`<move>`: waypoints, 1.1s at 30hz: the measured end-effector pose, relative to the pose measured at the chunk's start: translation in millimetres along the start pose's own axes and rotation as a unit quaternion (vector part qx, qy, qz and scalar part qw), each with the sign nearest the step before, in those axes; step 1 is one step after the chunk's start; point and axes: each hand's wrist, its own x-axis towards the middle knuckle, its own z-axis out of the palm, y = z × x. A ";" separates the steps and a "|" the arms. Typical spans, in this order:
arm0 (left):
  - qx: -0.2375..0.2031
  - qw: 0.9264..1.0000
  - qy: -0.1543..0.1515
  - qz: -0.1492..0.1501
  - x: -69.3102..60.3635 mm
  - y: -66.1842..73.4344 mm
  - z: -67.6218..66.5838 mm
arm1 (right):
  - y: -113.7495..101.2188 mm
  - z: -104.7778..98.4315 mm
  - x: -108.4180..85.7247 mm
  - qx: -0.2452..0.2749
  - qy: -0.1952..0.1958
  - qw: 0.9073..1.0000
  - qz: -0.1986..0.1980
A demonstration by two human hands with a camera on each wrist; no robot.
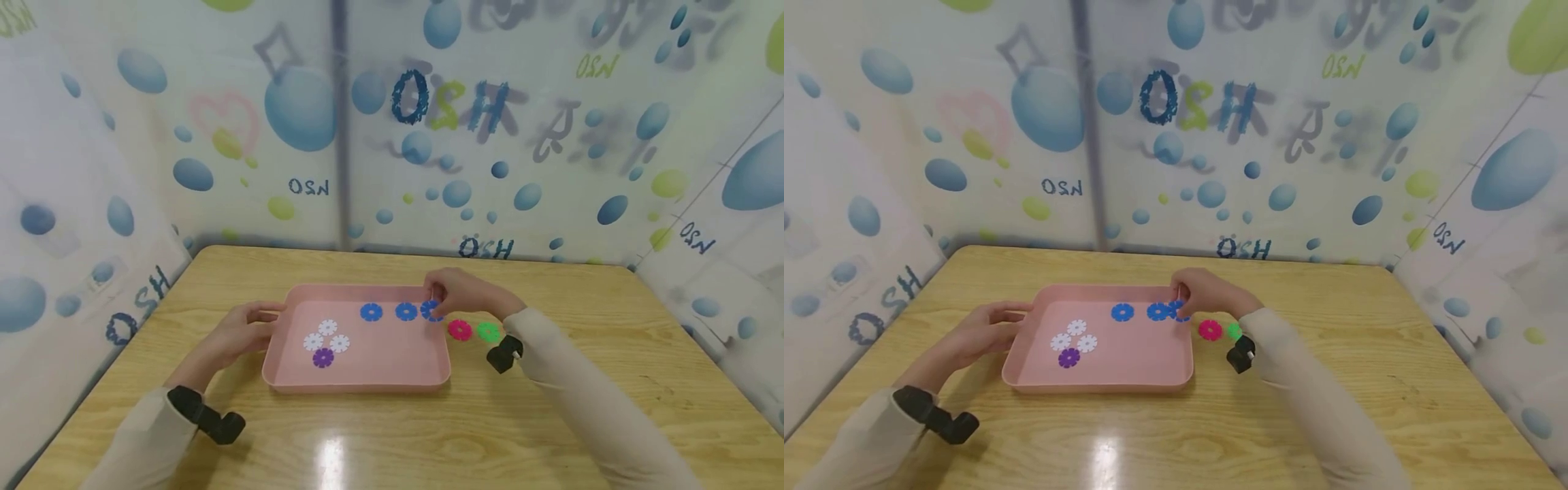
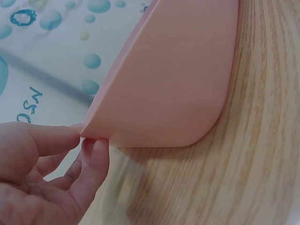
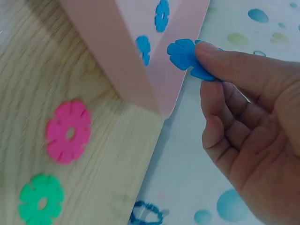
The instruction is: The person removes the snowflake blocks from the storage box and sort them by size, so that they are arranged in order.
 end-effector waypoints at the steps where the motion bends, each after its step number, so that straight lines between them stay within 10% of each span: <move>1: 0.001 1.000 0.001 -0.001 0.2 -0.3 -0.1 | 4.3 -0.4 -3.8 0.007 0.005 1.000 0.001; 33: -0.001 1.000 -0.004 0.002 -0.3 -0.1 0.4 | 120.3 -4.1 -106.9 0.131 0.028 0.981 0.141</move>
